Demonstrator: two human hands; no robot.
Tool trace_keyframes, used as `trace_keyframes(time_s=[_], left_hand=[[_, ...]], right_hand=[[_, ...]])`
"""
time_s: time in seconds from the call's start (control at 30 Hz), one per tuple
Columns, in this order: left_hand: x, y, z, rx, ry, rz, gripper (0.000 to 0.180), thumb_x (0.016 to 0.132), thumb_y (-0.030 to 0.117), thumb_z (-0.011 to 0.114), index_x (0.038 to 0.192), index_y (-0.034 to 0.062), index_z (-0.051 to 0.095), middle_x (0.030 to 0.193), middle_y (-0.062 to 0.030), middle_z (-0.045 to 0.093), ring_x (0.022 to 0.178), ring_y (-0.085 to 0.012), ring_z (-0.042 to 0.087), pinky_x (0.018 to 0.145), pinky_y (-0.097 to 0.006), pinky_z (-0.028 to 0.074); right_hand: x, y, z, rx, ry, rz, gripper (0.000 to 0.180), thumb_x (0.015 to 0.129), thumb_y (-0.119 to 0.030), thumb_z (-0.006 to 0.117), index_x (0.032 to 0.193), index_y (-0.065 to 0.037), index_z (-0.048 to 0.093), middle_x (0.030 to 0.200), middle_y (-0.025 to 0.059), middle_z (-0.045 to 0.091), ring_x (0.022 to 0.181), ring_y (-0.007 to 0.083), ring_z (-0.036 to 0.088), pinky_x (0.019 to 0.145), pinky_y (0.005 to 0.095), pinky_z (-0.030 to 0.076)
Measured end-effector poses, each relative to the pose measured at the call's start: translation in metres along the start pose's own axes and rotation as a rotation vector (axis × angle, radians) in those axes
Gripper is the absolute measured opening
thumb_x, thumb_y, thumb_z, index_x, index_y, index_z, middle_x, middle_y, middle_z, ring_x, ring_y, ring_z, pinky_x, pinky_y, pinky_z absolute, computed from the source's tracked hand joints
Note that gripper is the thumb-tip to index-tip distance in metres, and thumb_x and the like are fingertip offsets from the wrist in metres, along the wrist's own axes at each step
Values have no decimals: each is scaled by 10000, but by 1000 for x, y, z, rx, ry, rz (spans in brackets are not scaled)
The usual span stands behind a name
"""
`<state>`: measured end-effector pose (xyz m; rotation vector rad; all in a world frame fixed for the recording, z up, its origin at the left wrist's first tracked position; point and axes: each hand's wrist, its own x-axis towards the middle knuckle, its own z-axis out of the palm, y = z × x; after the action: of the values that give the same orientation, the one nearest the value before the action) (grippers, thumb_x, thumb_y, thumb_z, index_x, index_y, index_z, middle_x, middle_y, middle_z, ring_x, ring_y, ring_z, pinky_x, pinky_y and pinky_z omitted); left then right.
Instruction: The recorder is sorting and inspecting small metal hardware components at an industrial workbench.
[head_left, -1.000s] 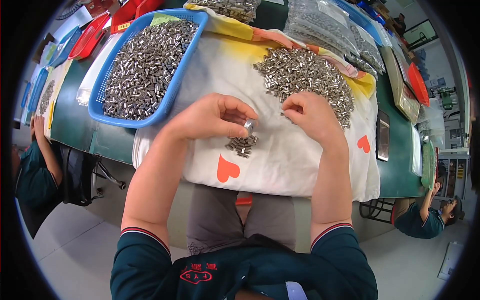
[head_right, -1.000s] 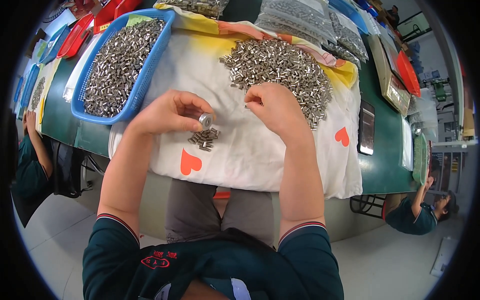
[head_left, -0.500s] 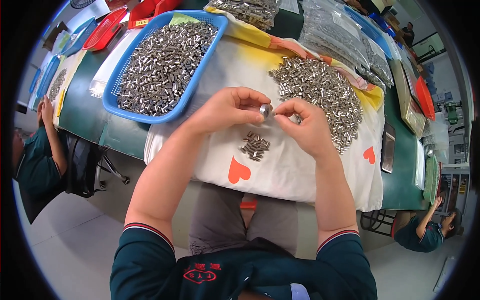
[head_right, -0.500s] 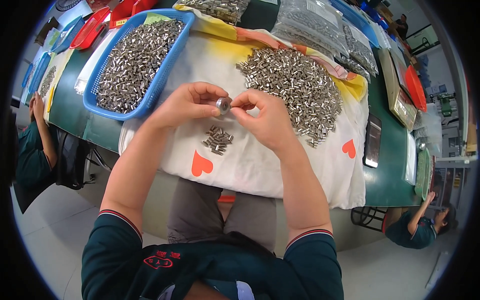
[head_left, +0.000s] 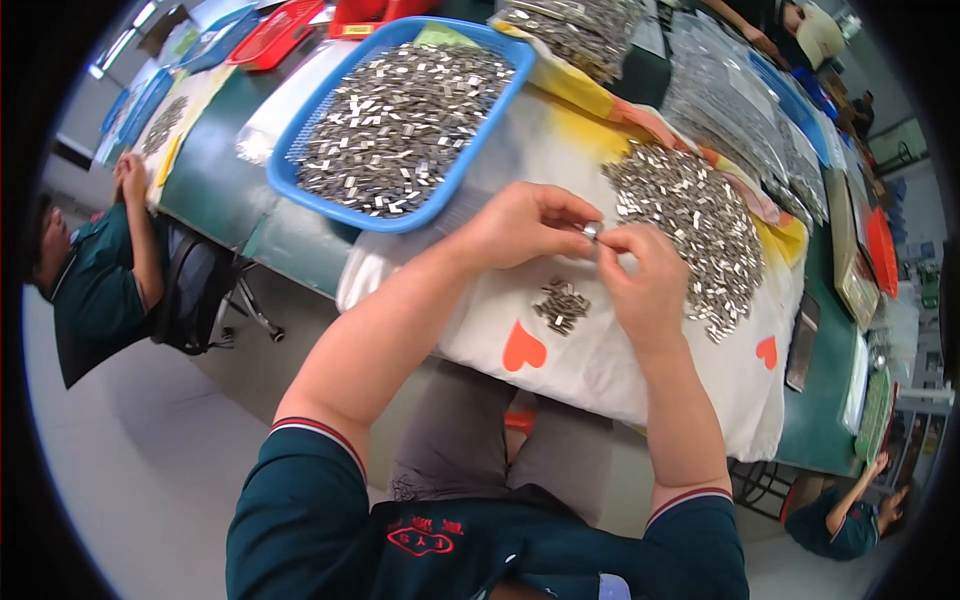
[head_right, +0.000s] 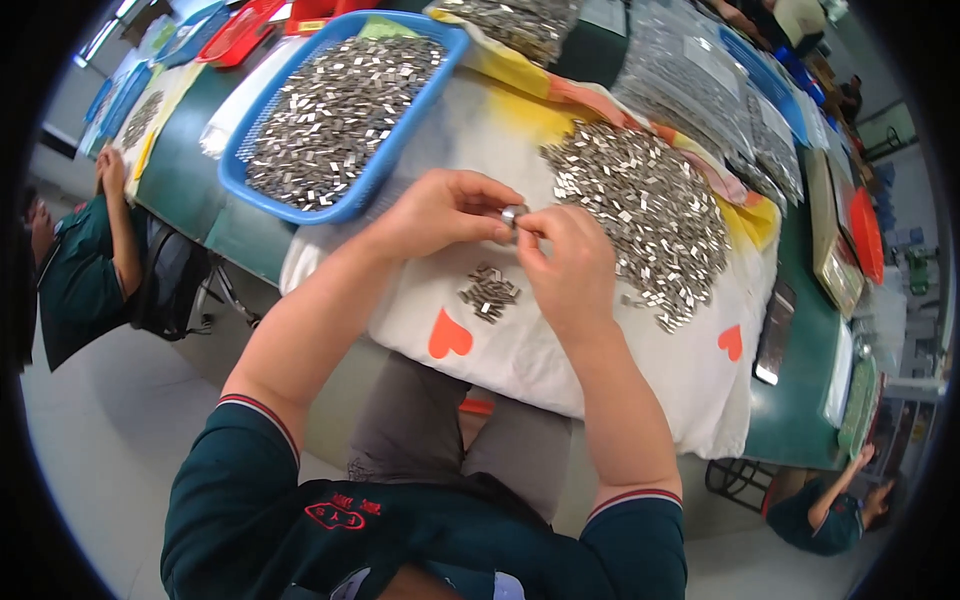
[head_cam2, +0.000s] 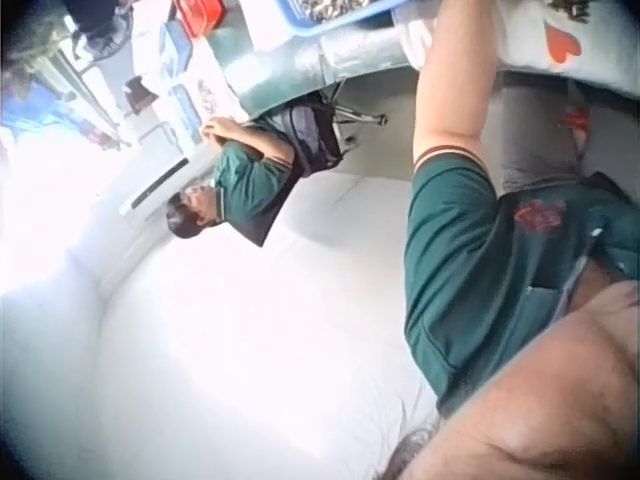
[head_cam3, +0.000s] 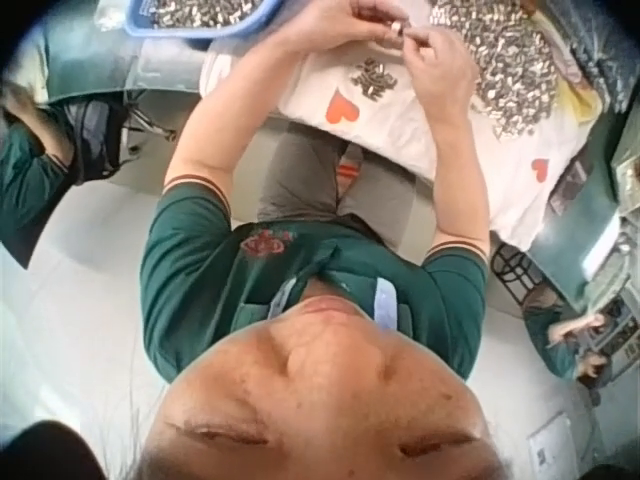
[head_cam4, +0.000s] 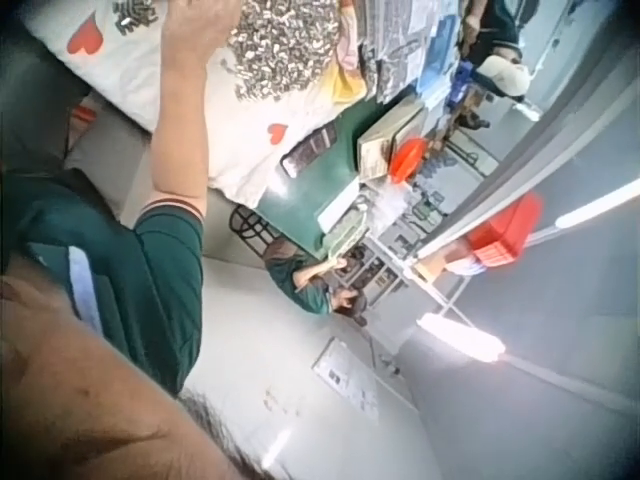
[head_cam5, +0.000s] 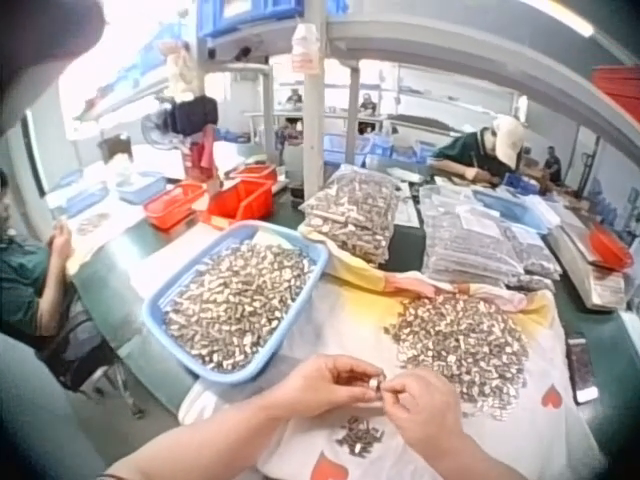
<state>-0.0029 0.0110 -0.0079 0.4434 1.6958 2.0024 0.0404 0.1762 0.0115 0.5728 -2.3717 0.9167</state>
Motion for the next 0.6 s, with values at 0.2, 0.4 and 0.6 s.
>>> trace_keyframes(time_s=[0.2, 0.4, 0.6], left_hand=[[-3, -6, -1, 52, -49, 86, 328, 706, 0, 662, 1018, -34, 568, 887, -56, 616, 784, -81, 573, 719, -213, 472], [3, -1, 6, 31, -115, 43, 321, 705, 13, 668, 1008, -33, 572, 893, -60, 614, 805, -72, 565, 727, -210, 467], [-5, -2, -6, 78, -85, -62, 321, 699, -19, 657, 1008, -19, 571, 924, -42, 599, 830, -75, 553, 746, -214, 463]], right_hand=[[-4, -9, -1, 78, -55, 73, 86, 676, 37, 596, 721, -19, 548, 695, 77, 558, 621, 202, 549, 576, 290, 438], [-6, 10, -20, 360, -199, 399, 65, 707, 19, 591, 771, 12, 590, 740, 88, 600, 681, 170, 581, 631, 252, 453], [11, 17, -17, 282, -269, 394, 105, 699, -52, 623, 792, -11, 599, 735, 82, 598, 645, 158, 579, 603, 255, 451]])
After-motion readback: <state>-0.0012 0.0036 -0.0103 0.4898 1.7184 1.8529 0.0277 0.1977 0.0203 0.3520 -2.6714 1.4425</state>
